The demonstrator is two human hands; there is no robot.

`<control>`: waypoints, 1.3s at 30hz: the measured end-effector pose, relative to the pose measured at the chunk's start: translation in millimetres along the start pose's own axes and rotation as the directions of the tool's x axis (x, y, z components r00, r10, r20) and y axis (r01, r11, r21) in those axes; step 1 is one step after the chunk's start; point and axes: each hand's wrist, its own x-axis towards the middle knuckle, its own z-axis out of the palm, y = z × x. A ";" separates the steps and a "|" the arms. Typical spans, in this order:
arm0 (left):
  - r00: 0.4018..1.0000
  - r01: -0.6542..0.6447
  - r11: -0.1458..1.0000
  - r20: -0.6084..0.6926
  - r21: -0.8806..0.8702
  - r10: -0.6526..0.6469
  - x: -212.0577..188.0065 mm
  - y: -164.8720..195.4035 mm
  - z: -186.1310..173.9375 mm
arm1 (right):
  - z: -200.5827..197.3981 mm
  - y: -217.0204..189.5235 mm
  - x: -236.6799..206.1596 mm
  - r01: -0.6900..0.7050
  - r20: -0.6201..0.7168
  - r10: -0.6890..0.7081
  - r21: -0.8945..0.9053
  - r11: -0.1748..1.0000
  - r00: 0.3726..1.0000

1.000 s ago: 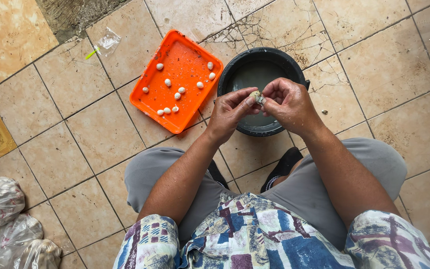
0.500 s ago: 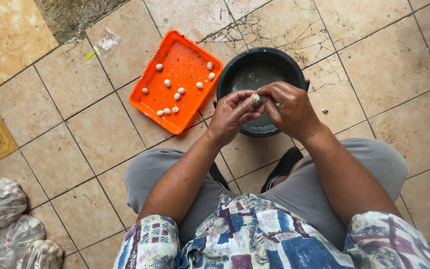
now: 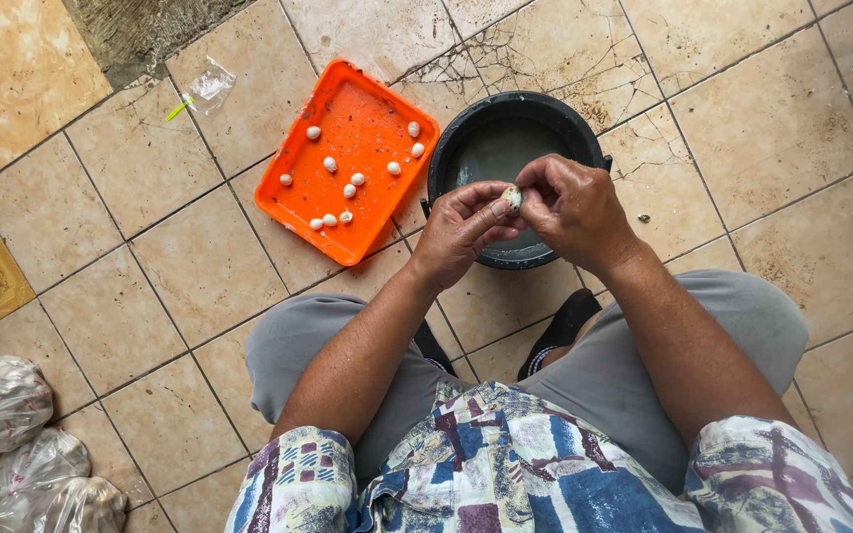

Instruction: The person sits on a tiled floor and peels small white bulbs, likely garlic cloves, one by one. They dip each clove into a black bucket of water, rub off the outer skin with their fingers, and place the peeled clove onto an orange tray. The process is repeated continuously throughout the clip.

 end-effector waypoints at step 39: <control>0.906 -0.359 0.767 -0.002 0.532 0.424 -7.4 -1.1 12.8 | 6.4 -0.9 -1.5 -0.056 -0.011 0.057 0.061 0.997 0.998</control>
